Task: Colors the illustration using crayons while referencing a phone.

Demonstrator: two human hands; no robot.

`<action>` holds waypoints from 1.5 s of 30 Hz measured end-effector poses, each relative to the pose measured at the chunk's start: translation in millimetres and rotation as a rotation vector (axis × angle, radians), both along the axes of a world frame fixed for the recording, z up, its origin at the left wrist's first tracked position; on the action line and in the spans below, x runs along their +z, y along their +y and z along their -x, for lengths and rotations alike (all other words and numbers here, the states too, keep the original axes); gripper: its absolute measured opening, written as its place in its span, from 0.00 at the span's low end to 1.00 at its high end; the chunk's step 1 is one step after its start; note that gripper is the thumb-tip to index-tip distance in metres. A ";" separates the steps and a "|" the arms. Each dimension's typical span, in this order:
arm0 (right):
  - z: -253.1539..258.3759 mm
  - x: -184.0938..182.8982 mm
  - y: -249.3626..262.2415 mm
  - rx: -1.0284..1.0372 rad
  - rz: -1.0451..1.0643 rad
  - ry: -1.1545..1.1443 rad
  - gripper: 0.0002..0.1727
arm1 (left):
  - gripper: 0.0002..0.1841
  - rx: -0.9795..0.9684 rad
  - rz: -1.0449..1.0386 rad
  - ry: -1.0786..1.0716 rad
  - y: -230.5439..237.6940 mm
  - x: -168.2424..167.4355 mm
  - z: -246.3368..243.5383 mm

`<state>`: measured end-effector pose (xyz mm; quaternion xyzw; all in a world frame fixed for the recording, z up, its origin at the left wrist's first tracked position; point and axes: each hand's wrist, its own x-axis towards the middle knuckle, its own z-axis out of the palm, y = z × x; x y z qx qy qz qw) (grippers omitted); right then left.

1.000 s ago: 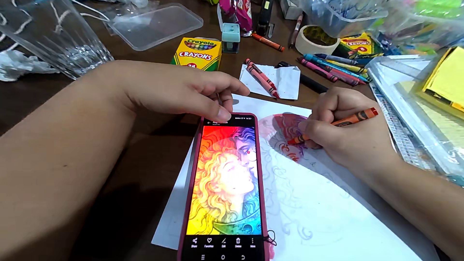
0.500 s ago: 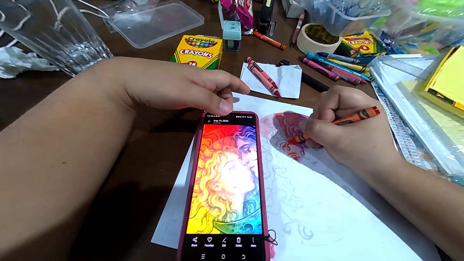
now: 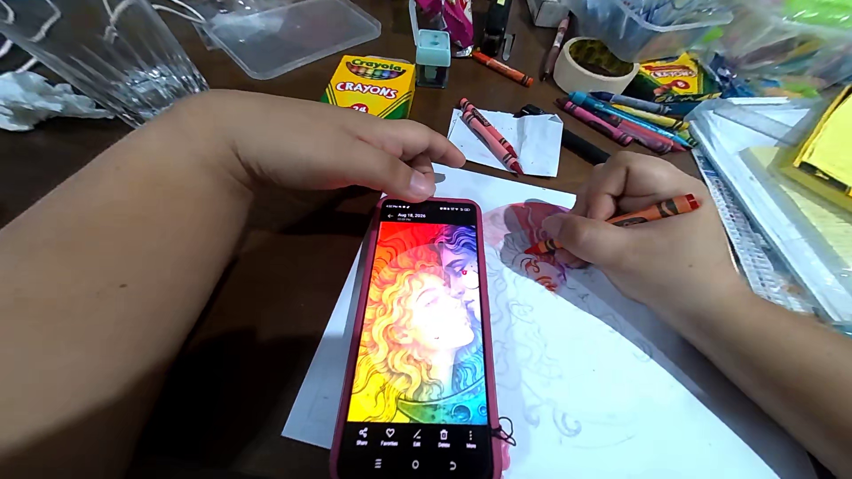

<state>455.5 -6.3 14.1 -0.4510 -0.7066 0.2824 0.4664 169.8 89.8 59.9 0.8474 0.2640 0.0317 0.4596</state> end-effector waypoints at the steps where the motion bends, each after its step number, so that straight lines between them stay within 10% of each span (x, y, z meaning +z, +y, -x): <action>1: -0.2 -0.2 0.1 0.008 0.001 0.000 0.15 | 0.31 -0.001 0.002 0.001 0.6 -0.4 0.3; 26: -2.7 0.4 5.2 0.048 0.113 0.288 0.17 | 0.31 -0.009 0.005 0.003 2.5 -1.4 2.8; 45: -0.7 -0.6 -1.4 -0.016 -0.023 0.040 0.15 | 0.31 -0.010 0.021 -0.017 3.5 -3.0 4.8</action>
